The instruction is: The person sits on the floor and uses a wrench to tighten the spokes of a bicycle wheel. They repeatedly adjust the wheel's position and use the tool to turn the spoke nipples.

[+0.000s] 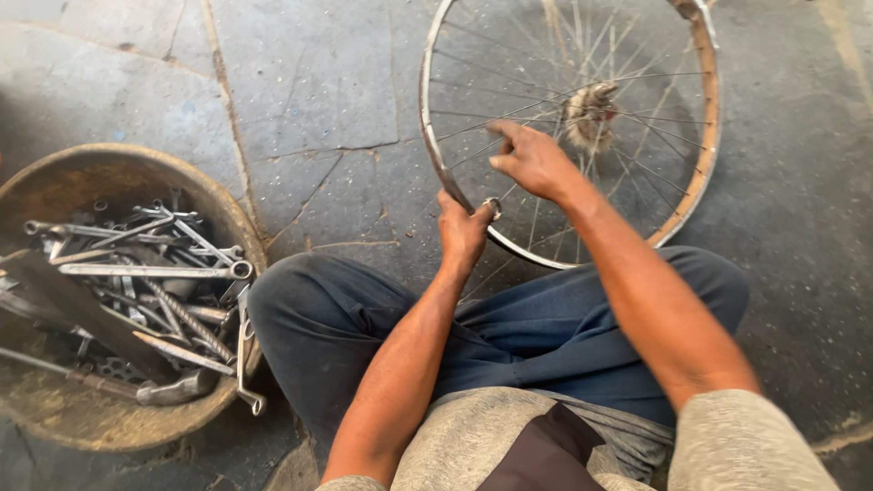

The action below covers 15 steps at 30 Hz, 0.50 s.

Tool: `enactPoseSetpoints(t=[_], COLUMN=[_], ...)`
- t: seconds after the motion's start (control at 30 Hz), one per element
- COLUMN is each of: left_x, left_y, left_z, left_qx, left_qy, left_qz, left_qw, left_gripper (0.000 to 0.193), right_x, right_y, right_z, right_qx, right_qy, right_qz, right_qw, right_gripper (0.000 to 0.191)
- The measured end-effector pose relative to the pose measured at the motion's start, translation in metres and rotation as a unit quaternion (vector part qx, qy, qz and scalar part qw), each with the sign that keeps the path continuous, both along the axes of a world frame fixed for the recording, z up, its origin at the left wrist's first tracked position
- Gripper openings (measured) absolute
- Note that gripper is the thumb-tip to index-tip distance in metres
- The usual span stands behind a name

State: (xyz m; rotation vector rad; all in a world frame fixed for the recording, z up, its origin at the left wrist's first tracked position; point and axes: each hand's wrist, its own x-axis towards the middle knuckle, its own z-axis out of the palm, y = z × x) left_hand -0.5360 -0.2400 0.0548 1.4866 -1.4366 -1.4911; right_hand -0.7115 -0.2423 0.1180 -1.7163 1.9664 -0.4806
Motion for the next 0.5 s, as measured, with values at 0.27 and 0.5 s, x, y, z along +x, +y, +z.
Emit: enactPoseSetpoints(t=[0.27,0.5], left_x=[-0.002,-0.004], left_y=[-0.013,-0.036], left_z=[0.001,-0.016], left_qx=[0.017,-0.018], left_qy=[-0.017,0.006], left_qz=[0.016,0.04], left_qw=[1.0,0.999], left_gripper=[0.073,0.069], right_x=[0.013,0.014], right_y=[0.014,-0.009], right_z=[0.002,-0.006], right_qx=[-0.177,-0.157], right_qy=[0.05,0.145], right_qz=[0.205,0.319], right_qw=[0.961,0.923], right_gripper=[0.051,0.032])
